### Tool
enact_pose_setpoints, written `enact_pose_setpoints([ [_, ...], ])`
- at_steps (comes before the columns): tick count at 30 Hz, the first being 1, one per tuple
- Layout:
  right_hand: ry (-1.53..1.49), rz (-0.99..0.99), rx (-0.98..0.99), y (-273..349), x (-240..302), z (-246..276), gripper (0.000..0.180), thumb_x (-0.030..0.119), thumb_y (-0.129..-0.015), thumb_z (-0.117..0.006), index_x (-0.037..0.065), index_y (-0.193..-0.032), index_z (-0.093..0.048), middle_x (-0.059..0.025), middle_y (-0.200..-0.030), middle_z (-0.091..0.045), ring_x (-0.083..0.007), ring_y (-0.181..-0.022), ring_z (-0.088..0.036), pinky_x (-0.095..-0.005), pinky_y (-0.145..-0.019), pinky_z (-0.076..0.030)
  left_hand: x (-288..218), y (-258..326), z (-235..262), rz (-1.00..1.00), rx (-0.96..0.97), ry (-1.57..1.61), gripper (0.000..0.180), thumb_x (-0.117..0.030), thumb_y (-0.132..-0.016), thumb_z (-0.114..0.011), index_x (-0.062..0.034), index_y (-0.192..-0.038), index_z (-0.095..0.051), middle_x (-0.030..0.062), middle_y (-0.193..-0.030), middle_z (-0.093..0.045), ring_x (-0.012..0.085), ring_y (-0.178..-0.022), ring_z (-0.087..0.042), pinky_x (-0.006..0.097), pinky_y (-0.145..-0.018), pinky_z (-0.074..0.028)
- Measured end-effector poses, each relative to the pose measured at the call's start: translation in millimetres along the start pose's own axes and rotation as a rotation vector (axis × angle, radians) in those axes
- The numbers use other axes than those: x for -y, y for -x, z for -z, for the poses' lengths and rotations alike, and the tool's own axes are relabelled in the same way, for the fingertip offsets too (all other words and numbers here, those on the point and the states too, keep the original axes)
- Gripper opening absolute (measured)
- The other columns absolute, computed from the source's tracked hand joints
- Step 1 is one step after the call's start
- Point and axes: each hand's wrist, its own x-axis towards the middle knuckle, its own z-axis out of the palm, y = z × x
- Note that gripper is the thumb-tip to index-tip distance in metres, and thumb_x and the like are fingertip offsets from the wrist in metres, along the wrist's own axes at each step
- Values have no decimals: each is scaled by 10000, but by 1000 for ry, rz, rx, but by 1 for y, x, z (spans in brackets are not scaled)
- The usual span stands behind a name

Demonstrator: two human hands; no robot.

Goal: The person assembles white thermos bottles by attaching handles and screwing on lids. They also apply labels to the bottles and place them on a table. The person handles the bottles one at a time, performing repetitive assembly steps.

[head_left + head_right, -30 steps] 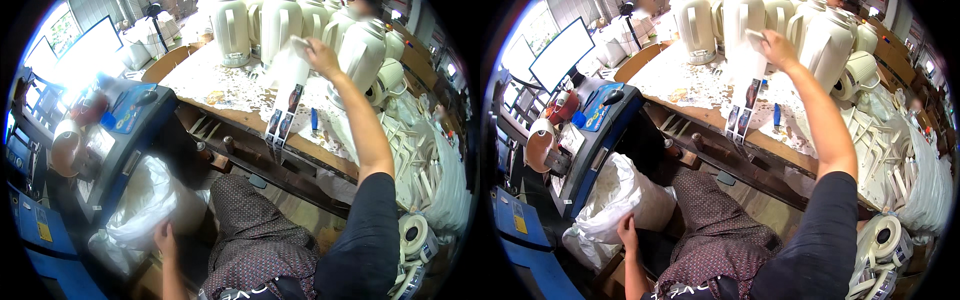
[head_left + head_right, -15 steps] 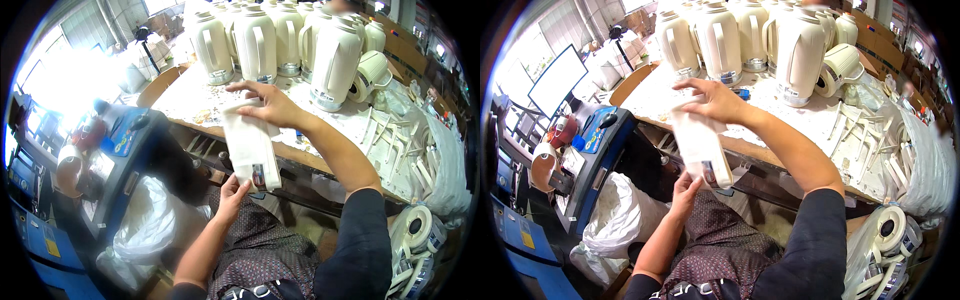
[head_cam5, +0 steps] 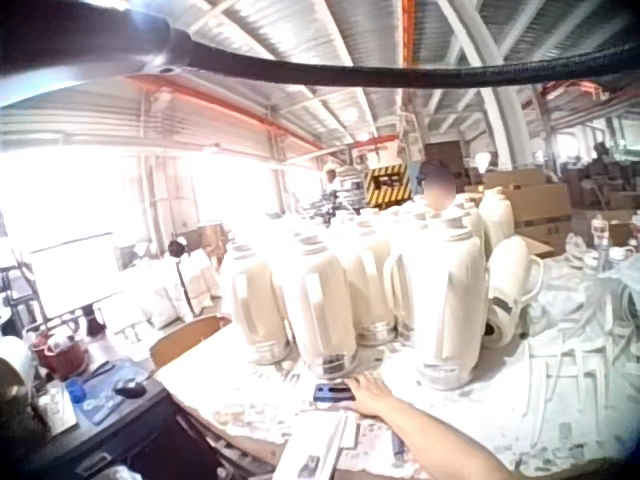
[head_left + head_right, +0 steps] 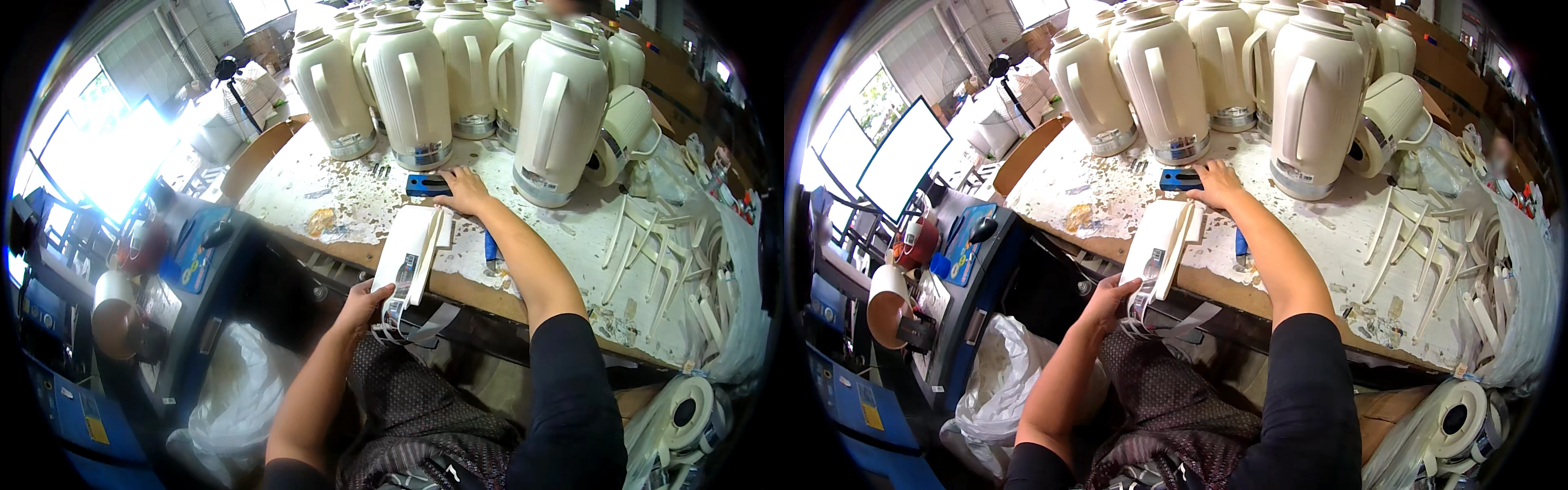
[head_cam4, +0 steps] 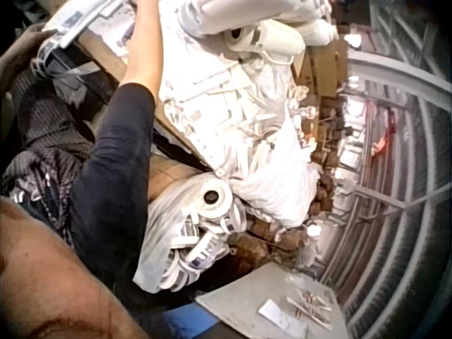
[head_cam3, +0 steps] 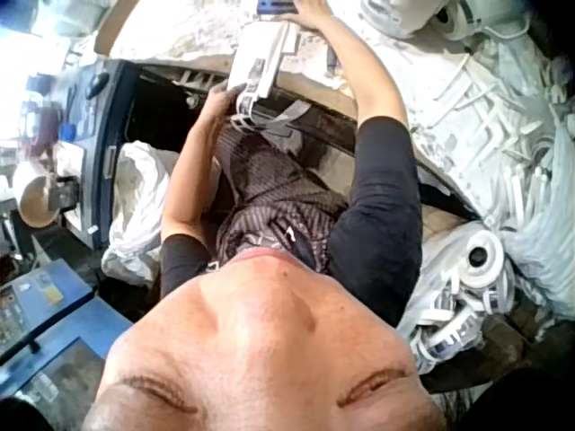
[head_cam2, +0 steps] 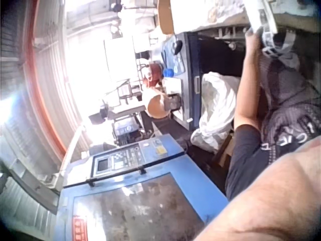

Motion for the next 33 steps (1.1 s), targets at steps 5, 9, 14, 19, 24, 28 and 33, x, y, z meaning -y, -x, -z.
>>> enact_pose_setpoints([
  [5, -65, -136, 149, -7, -8, 21, 679, 597, -734, -693, 18, -1088, -671, -177, -1096, -662, -306, -1025, -624, -401, -888, -477, -38, -18, -13, 89, -30, -152, 341, -126, -897, -667, 93, -1147, -591, 143, -946, -698, 188, -726, -687, 316, -612, -565],
  [9, -600, -419, 223, -6, -68, 30, 632, 563, -716, -728, -48, -876, -693, -165, -785, -689, -260, -672, -660, -357, -642, -516, -45, -68, -21, 109, -23, -267, 345, -158, -878, -698, 98, -1095, -617, 150, -907, -701, 205, -697, -685, 337, -604, -564],
  [14, -1087, -202, 65, 31, -48, 43, 515, 443, -775, -762, -36, -946, -685, -103, -849, -672, -153, -744, -616, -283, -673, -493, -45, -134, -28, 79, 46, -279, 344, -175, -862, -717, 64, -1094, -630, 141, -931, -702, 201, -731, -679, 342, -627, -556],
  [19, -585, -193, 3, 13, -34, 40, 658, 532, -665, -809, 9, -1046, -692, -167, -981, -692, -284, -917, -661, -352, -831, -501, -62, -173, -66, 40, 74, -395, 267, -115, -869, -700, 58, -1062, -633, 124, -877, -698, 201, -698, -678, 345, -615, -560],
  [24, -169, -183, 13, -27, -72, 19, 733, 568, -611, -785, 76, -1144, -683, -134, -1198, -618, -269, -1141, -585, -366, -932, -482, -57, -174, -74, -57, 48, -441, 313, -107, -842, -731, 72, -1080, -636, 125, -868, -698, 173, -658, -653, 320, -581, -528],
  [28, -13, -173, -50, -23, -66, 13, 649, 531, -650, -781, 106, -1133, -694, -110, -1150, -604, -286, -1123, -564, -386, -923, -475, -62, -161, -82, -114, 21, -414, 369, -126, -817, -765, 80, -1091, -629, 133, -864, -693, 170, -681, -651, 305, -595, -522],
  [33, -195, 41, -318, 1, -48, 7, 436, 414, -708, -788, 145, -1044, -722, -71, -1037, -610, -277, -1047, -556, -403, -878, -462, -47, -148, -76, -332, -58, -255, 555, -129, -823, -763, 66, -1257, -476, 145, -994, -657, 172, -825, -645, 291, -679, -530],
])
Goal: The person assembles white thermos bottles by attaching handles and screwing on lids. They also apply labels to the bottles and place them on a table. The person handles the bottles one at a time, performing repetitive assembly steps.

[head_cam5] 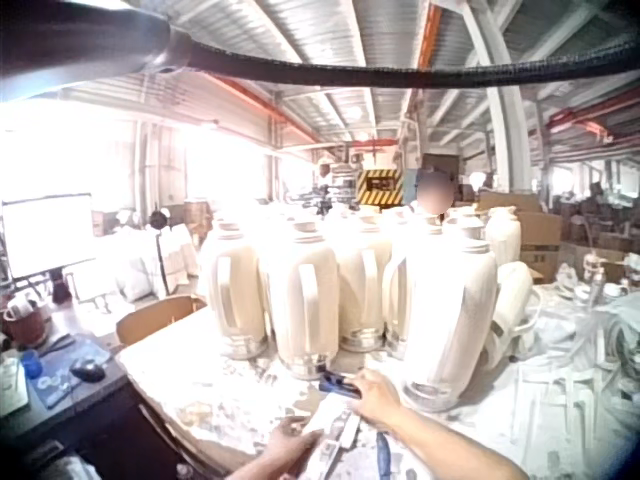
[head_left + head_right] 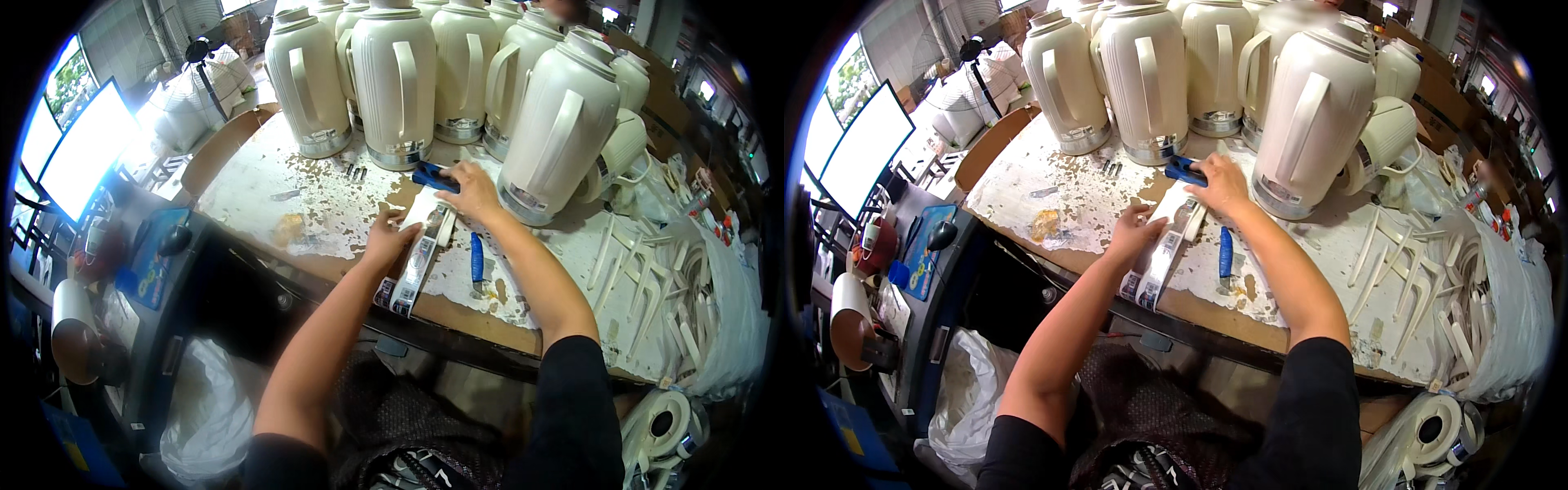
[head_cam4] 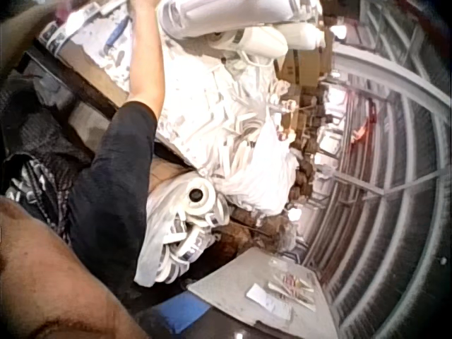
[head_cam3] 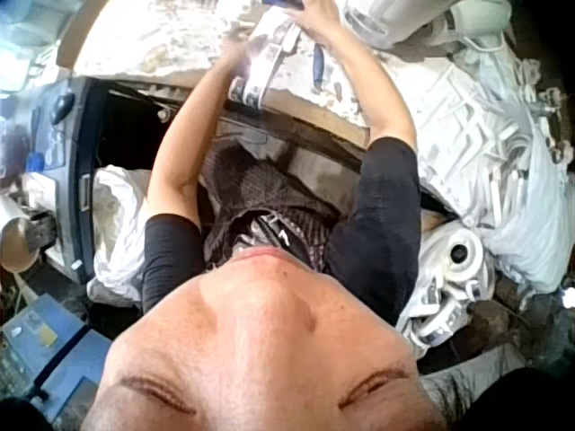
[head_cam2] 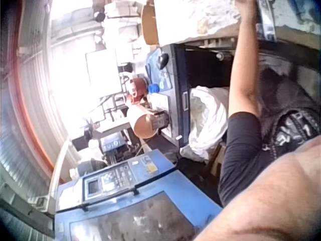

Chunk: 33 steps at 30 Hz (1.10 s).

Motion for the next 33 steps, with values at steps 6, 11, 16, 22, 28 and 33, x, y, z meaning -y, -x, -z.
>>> enact_pose_setpoints([
  [6, -41, -155, 142, 34, 16, -7, 372, 444, -709, -790, 174, -964, -768, -53, -988, -611, -259, -980, -557, -373, -859, -451, 27, 125, 51, -376, -160, -29, 388, -20, -897, -642, -17, -1254, -491, 115, -1206, -594, 187, -1112, -577, 315, -946, -470],
  [11, -51, -233, 180, 28, 21, -9, 288, 404, -738, -775, 180, -919, -785, -74, -973, -625, -276, -956, -606, -380, -805, -488, 77, 268, 90, -471, -221, -327, 396, 19, -850, -629, -8, -1233, -529, 155, -1311, -526, 279, -1138, -581, 358, -952, -479],
  [16, 136, -134, 240, 22, 48, -1, 218, 301, -783, -717, 172, -950, -771, -62, -923, -637, -259, -902, -657, -381, -738, -517, 174, 368, 107, -482, -112, -1095, 534, -190, -812, -643, -174, -1335, -539, 166, -1513, -348, 415, -1400, -283, 609, -1126, -202],
  [22, 569, -90, 312, 55, 57, -1, 179, 196, -822, -629, 117, -952, -723, -106, -1014, -644, -273, -979, -640, -425, -802, -514, 185, 371, 106, -545, -161, -993, 537, -170, -816, -618, -169, -1346, -532, 168, -1528, -313, 412, -1404, -267, 634, -1124, -165],
  [28, 111, 391, -270, 115, 218, 56, 122, 135, -742, -734, 103, -828, -654, -59, -957, -621, -266, -918, -571, -399, -799, -448, 189, 398, 134, -479, -282, -998, 530, -177, -820, -641, -174, -1340, -537, 151, -1527, -316, 390, -1413, -260, 615, -1136, -176],
  [33, -346, 723, -39, 213, 346, 49, 164, 48, -739, -718, 90, -893, -684, -65, -799, -632, -271, -817, -602, -393, -753, -459, 153, 439, 138, -463, -268, -789, 462, -137, -823, -664, -127, -1275, -568, 173, -1469, -394, 406, -1350, -368, 587, -1081, -297],
])
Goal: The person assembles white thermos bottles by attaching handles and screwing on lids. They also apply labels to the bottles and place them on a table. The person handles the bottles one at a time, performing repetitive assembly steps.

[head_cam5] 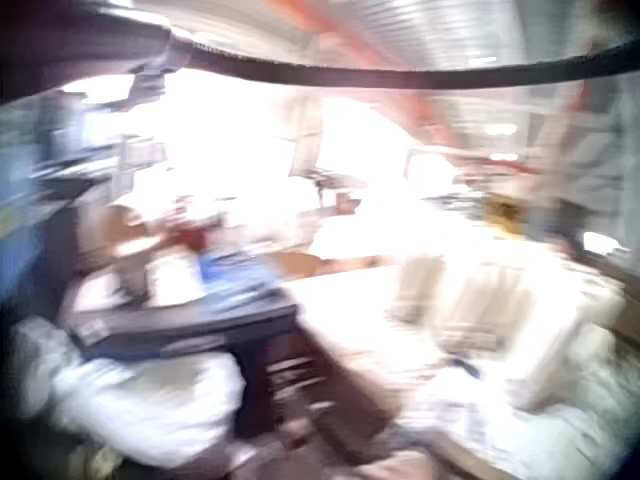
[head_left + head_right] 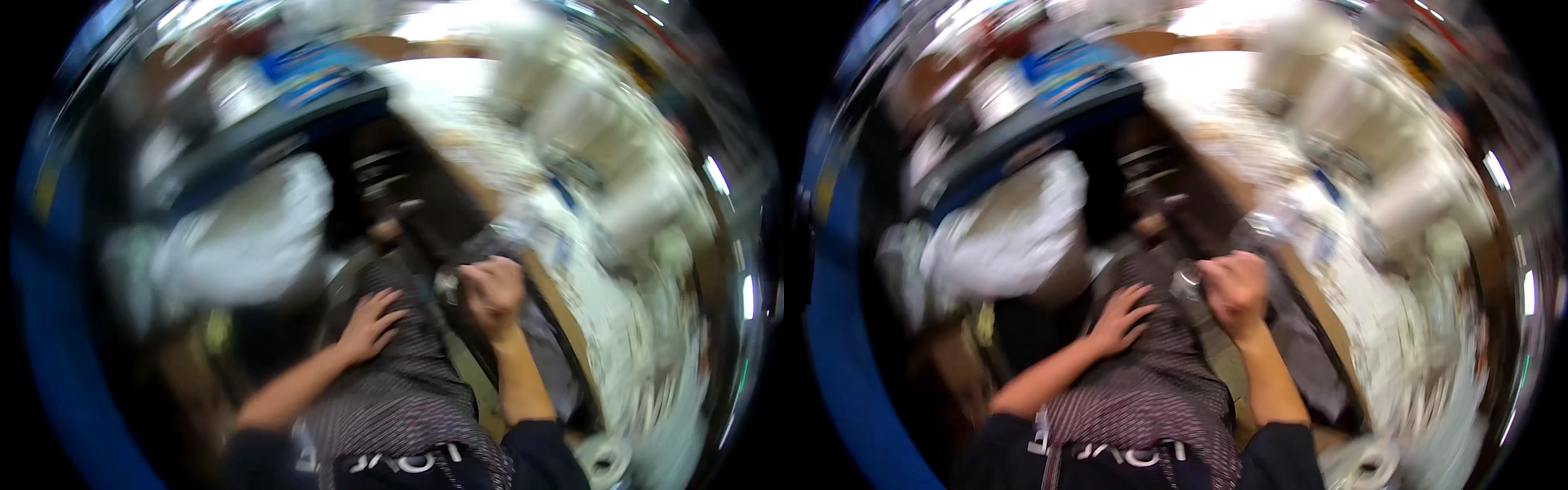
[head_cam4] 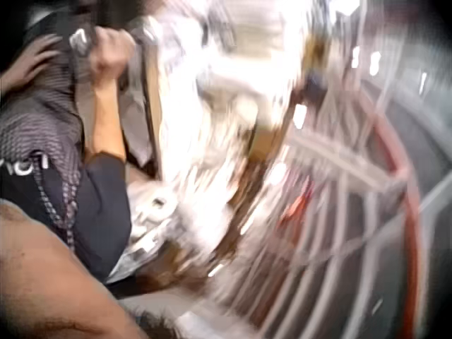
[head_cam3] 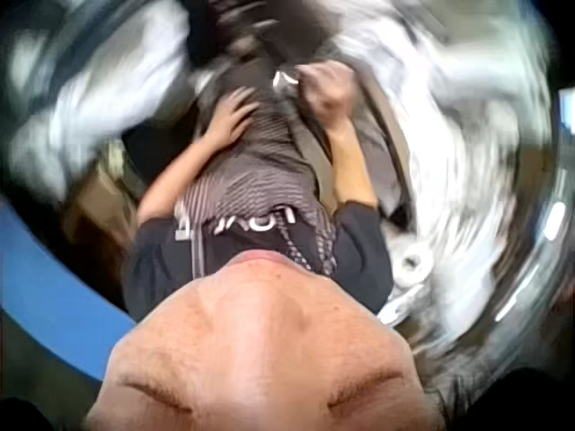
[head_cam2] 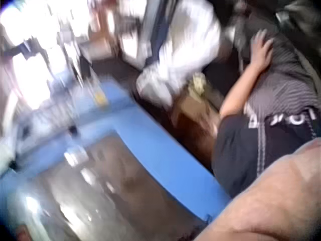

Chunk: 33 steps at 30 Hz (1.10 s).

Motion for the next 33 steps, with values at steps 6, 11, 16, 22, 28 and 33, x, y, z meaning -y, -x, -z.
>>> enact_pose_setpoints([
  [6, -353, -306, 62, 21, 40, -21, 162, -24, -794, -697, -8, -954, -712, -132, -854, -658, -280, -823, -615, -367, -782, -483, -56, 56, 69, 47, -193, -25, 196, -188, -855, -650, -89, -1021, -680, 84, -886, -652, 264, -821, -649, 400, -726, -526],
  [11, -304, -203, 147, 11, 24, -57, 194, -41, -751, -714, 31, -929, -735, -131, -838, -646, -268, -831, -613, -364, -799, -478, -3, 166, 138, 508, -722, -510, 140, -163, -823, -671, -79, -931, -698, 122, -858, -686, 307, -791, -671, 400, -704, -543],
  [16, -391, -123, 27, -19, 68, -80, 113, 62, -716, -751, 96, -819, -721, -67, -737, -616, -245, -735, -593, -366, -688, -444, 66, 400, 129, 848, 101, -954, 518, -362, -903, -615, -106, -1342, -512, 165, -1319, -537, 319, -1201, -515, 458, -1017, -407],
  [22, -443, -171, 85, 15, 55, -95, 124, 127, -741, -771, 88, -852, -733, -55, -770, -647, -231, -782, -621, -357, -737, -471, 9, 369, 109, 612, -136, -857, 497, -379, -811, -695, -109, -1223, -625, 150, -1122, -645, 278, -1028, -621, 405, -871, -483],
  [28, -1275, -603, 306, -26, 66, -70, 267, 223, -934, -643, 45, -1126, -696, -76, -1134, -680, -154, -1015, -622, -320, -882, -493, -36, 208, 276, 434, -433, -890, 535, -224, -685, -818, -47, -487, -354, 120, -480, -368, 316, -454, -340, 451, -469, -257],
  [33, -1540, -466, 284, -108, 110, -31, 1145, 326, -824, -776, 205, -1549, 102, -372, -1396, -381, -333, -1185, -550, -395, -1012, -420, -198, -18, 247, -578, -90, -1038, 267, -179, -754, -757, -84, -577, -580, 39, -525, -452, 189, -493, -502, 373, -738, -503],
])
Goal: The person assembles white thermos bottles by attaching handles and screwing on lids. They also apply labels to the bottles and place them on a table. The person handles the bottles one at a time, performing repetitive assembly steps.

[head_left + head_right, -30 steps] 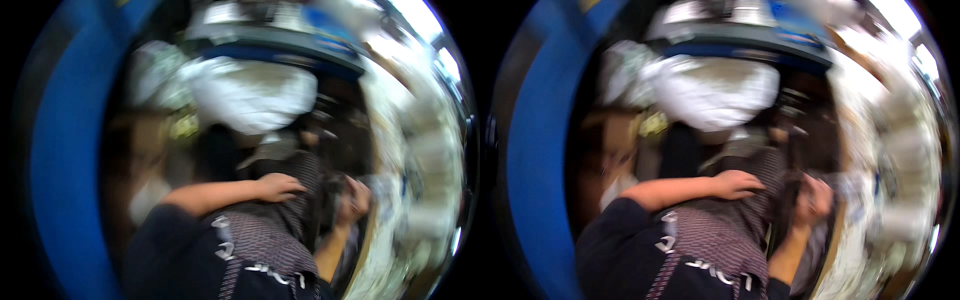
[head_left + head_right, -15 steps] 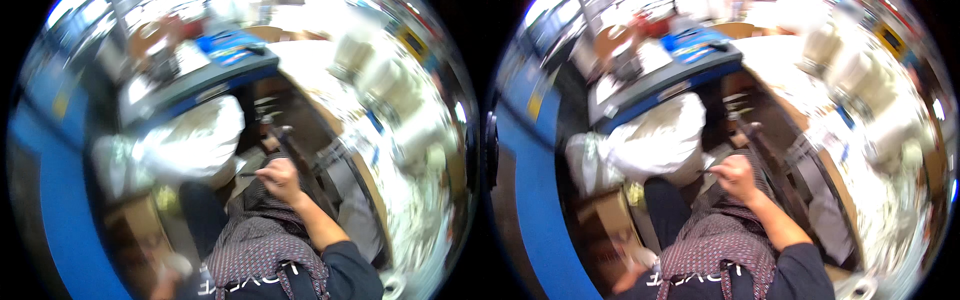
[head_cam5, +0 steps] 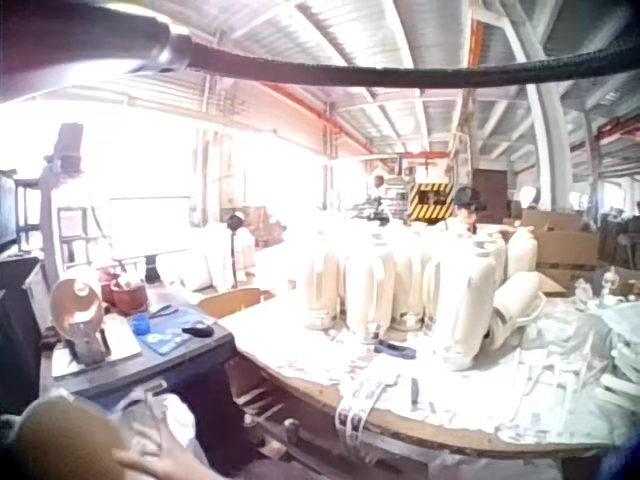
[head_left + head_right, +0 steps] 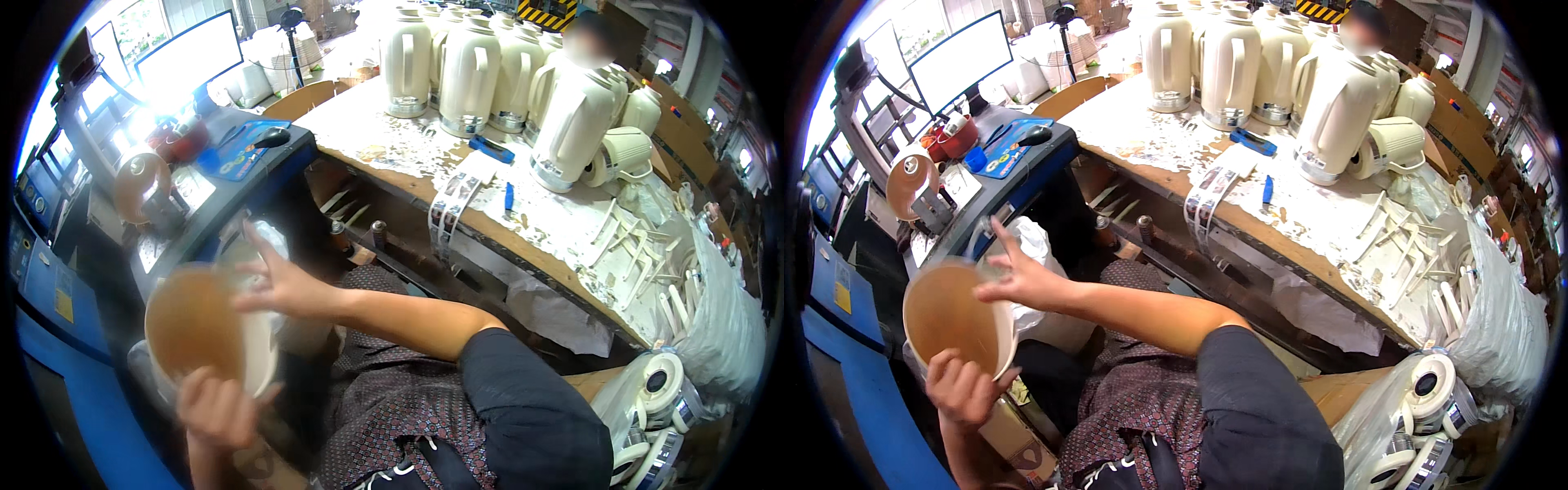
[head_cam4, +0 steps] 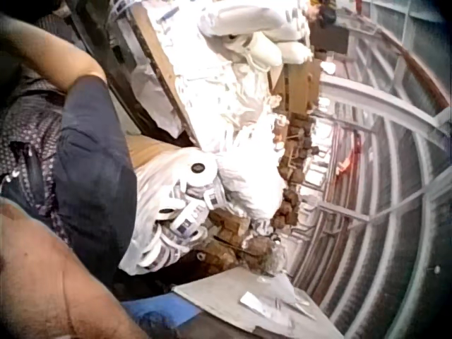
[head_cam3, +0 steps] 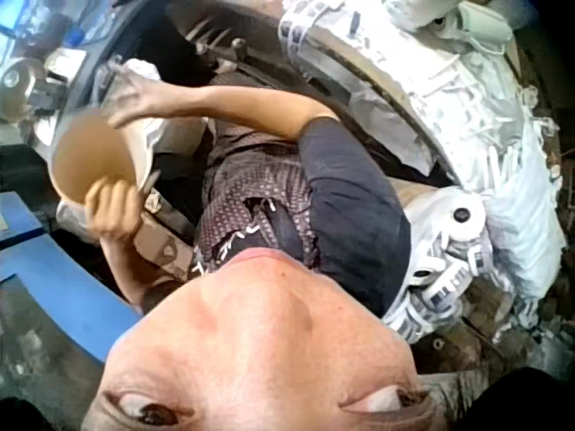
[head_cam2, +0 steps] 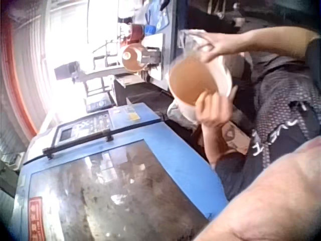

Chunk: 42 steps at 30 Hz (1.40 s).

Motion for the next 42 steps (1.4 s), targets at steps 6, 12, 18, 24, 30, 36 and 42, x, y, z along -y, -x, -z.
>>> enact_pose_setpoints([
  [6, 654, 976, -394, 12, 42, 45, 846, 7, -790, -667, -18, -1499, -205, -215, -1145, -666, -367, -987, -679, -387, -893, -525, -35, -24, -32, 153, -394, 144, 474, -290, -792, -744, -79, -1178, -567, 161, -1157, -567, 303, -1148, -546, 607, -1067, -315],
  [12, 1016, 677, -91, 116, -97, 54, 789, 29, -689, -726, 44, -1399, -383, -200, -1218, -630, -365, -1095, -637, -428, -904, -537, -123, 72, -135, 943, 145, 681, 778, 1, -549, -693, -126, -1308, -580, 284, -1446, -360, 453, -1273, -445, 422, -996, -446],
  [18, 661, 437, 28, 181, -126, 47, 893, 158, -701, -833, 182, -1448, -344, -227, -1445, -422, -410, -1346, -406, -533, -1086, -346, -154, 95, -161, 900, 104, 594, 647, 98, -616, -612, -189, -1190, -695, 271, -1443, -381, 461, -1356, -356, 511, -1089, -339],
  [24, 856, 333, -406, 145, -80, 78, 241, -73, -698, -767, 37, -898, -688, -96, -894, -649, -213, -783, -611, -305, -712, -502, -143, 54, -176, 817, 251, 657, 556, -55, -562, -719, -298, -1061, -724, 166, -1553, -267, 395, -1459, -177, 583, -1159, -92],
  [30, -46, -258, -433, 172, -88, 51, 46, 6, -844, -713, 7, -882, -689, -20, -827, -669, -71, -756, -599, -212, -697, -483, -139, 89, -181, 1018, -337, 1263, 356, -368, -734, -785, -70, -914, -709, 227, -1483, -311, 395, -1435, -232, 550, -1143, -218],
  [36, 36, -431, -415, 186, -119, 27, 58, 44, -846, -731, 7, -878, -700, -5, -816, -689, -37, -733, -597, -190, -668, -477, -160, 87, -168, 1213, -109, 1048, 197, -70, -835, -696, -12, -690, -578, 200, -1466, -327, 354, -1364, -342, 442, -1113, -277],
  [42, 101, -416, -399, 184, -122, 24, 71, 58, -849, -736, 3, -871, -698, 21, -774, -664, -17, -685, -551, -178, -619, -439, -161, 86, -169, 1252, -109, 1014, 226, -84, -865, -670, 7, -696, -552, 215, -1429, -369, 352, -1317, -384, 433, -1082, -306],
])
